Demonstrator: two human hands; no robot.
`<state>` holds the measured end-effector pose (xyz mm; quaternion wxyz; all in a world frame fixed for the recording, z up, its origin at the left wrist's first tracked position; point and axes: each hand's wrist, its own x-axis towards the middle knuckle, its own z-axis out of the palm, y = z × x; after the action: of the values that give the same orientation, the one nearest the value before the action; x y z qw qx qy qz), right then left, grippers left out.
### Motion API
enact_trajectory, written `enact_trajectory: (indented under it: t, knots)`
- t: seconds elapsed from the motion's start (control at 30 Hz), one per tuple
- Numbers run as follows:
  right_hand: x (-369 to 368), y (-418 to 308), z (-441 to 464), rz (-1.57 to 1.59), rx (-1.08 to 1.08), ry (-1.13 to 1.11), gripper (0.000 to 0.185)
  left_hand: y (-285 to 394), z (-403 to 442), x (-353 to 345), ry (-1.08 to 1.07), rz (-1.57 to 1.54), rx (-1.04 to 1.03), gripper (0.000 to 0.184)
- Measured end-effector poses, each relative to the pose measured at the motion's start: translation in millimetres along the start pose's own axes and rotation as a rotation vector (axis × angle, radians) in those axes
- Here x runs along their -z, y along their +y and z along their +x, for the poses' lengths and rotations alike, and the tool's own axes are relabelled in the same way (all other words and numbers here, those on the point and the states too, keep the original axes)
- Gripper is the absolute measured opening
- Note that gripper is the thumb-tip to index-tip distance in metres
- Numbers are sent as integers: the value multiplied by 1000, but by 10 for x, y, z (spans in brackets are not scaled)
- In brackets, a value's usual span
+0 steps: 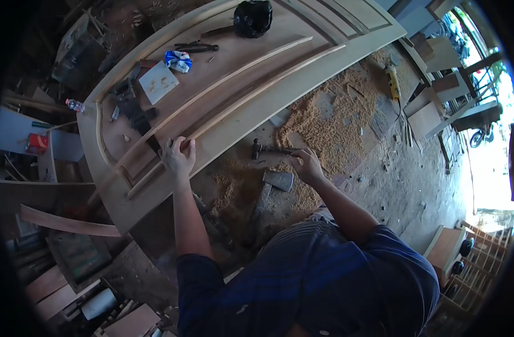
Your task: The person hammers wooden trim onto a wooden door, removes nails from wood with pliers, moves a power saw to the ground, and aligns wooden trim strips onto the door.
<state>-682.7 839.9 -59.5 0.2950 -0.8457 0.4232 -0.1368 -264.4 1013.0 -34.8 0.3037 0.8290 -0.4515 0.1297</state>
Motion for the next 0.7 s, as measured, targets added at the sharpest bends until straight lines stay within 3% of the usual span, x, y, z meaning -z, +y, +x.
enact_trajectory:
  t: [0.27, 0.37, 0.4, 0.5, 0.7]
  knots:
    - [-137, 23, 214, -419, 56, 15, 41, 30, -35, -9, 11, 61, -34, 32]
    - [-82, 62, 221, -452, 56, -109, 38, 1, -57, -29, 35, 78, -67, 33]
    - [-86, 128, 171, -375, 56, -87, 37, 26, -55, -9, 17, 82, -57, 34]
    - [391, -104, -32, -168, -216, -260, 37, 28, -63, -16, 26, 85, -56, 35]
    - [1108, 321, -2, 25, -266, 44, 40, 255, -50, -12, 73, 117, -56, 37]
